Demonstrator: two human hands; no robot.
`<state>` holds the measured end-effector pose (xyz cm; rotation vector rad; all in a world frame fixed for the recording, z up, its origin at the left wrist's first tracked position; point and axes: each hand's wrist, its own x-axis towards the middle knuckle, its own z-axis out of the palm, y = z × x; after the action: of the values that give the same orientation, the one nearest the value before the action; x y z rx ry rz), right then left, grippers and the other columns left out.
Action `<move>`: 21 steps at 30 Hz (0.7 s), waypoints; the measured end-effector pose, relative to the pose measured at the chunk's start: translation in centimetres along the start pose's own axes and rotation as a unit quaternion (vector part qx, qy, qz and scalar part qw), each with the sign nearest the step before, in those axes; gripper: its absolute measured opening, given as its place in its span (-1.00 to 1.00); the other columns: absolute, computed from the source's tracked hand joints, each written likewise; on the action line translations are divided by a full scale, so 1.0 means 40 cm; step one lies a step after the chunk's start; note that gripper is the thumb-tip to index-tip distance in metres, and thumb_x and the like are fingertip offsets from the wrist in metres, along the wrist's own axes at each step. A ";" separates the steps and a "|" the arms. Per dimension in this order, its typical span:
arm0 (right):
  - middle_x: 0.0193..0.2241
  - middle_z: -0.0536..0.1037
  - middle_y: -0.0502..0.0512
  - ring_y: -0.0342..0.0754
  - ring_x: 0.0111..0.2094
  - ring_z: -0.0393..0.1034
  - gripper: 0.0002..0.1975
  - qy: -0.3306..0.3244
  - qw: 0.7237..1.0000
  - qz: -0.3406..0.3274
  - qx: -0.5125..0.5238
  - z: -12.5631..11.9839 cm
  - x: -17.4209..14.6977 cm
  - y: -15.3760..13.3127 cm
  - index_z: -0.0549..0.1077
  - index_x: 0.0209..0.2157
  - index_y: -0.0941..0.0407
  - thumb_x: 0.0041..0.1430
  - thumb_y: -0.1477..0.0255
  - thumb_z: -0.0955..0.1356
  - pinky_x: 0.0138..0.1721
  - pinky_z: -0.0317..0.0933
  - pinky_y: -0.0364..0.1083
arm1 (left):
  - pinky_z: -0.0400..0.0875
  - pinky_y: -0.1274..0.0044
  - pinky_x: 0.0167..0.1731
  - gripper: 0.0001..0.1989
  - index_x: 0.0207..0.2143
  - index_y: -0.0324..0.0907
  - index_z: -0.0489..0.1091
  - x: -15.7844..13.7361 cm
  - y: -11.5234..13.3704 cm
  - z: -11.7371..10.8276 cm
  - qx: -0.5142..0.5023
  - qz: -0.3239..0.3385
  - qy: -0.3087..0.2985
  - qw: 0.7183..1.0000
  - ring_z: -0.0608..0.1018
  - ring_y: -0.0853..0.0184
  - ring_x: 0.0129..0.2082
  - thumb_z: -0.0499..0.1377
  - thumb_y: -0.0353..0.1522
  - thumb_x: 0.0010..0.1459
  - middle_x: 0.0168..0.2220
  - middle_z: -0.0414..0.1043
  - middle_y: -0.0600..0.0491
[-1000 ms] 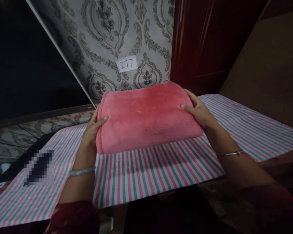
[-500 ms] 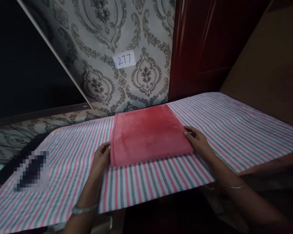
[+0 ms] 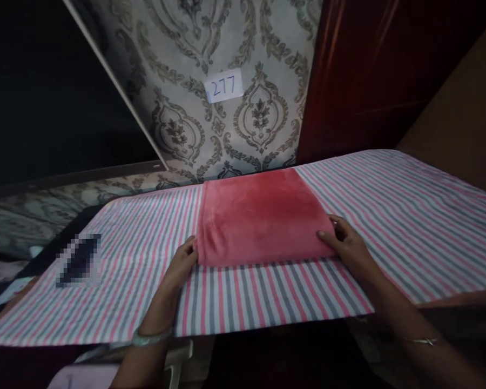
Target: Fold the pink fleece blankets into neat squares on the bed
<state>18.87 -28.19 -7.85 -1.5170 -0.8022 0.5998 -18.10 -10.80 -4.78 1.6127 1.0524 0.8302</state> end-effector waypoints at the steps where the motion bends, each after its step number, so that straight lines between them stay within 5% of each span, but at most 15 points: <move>1: -0.22 0.60 0.07 0.12 -0.20 0.50 -0.42 0.001 1.000 0.004 -0.003 0.001 0.000 -0.001 0.43 0.01 -0.02 -0.03 0.06 0.49 -0.21 0.42 0.03 | 0.42 0.46 -0.11 -0.76 -0.48 -0.12 0.52 -0.002 0.003 0.002 -0.002 0.000 -0.003 1.000 0.52 0.20 -0.19 0.36 -0.14 -0.06 -0.31 0.50 0.04; 4: -0.19 0.61 0.08 0.13 -0.20 0.51 -0.44 0.005 1.000 0.006 -0.021 0.000 0.002 0.004 0.47 0.00 -0.02 -0.05 0.09 0.49 -0.21 0.43 0.05 | 0.42 0.43 -0.06 -0.77 -0.46 -0.12 0.55 -0.006 0.012 0.013 -0.024 -0.005 0.000 1.000 0.54 0.15 -0.11 0.39 -0.17 -0.08 -0.27 0.57 0.03; 10: -0.47 0.54 0.00 0.04 -0.49 0.43 -0.59 0.060 0.997 0.042 -0.025 -0.010 0.015 0.034 0.49 -0.14 -0.03 -0.07 0.19 0.48 -0.51 0.36 -0.03 | 0.47 0.33 -0.09 -0.55 -0.19 -0.19 0.61 -0.006 -0.002 0.030 -0.211 -0.087 0.035 0.973 0.63 0.04 -0.12 0.42 -0.12 -0.11 -0.27 0.66 -0.08; 13: -0.51 0.54 -0.01 0.02 -0.52 0.42 -0.60 0.074 0.996 0.040 -0.020 -0.011 0.018 0.034 0.51 -0.17 -0.02 -0.11 0.22 0.49 -0.54 0.34 -0.06 | 0.47 0.36 -0.10 -0.52 -0.14 -0.21 0.60 -0.005 -0.019 0.016 -0.210 -0.081 0.014 0.974 0.63 0.07 -0.13 0.43 -0.13 -0.08 -0.24 0.66 -0.08; 21: -0.12 0.65 0.06 0.15 -0.12 0.54 -0.48 -0.053 0.998 -0.006 -0.011 -0.010 0.012 0.002 0.55 -0.01 0.02 -0.01 0.13 0.51 -0.19 0.47 -0.01 | 0.45 0.48 -0.20 -0.63 -0.24 -0.20 0.60 -0.012 -0.029 -0.003 -0.115 -0.048 -0.019 0.992 0.60 0.19 -0.21 0.44 -0.24 -0.13 -0.29 0.64 0.02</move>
<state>19.48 -28.08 -7.85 -1.5089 -0.9023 0.6687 -18.69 -11.07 -5.88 1.3691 0.9628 0.8207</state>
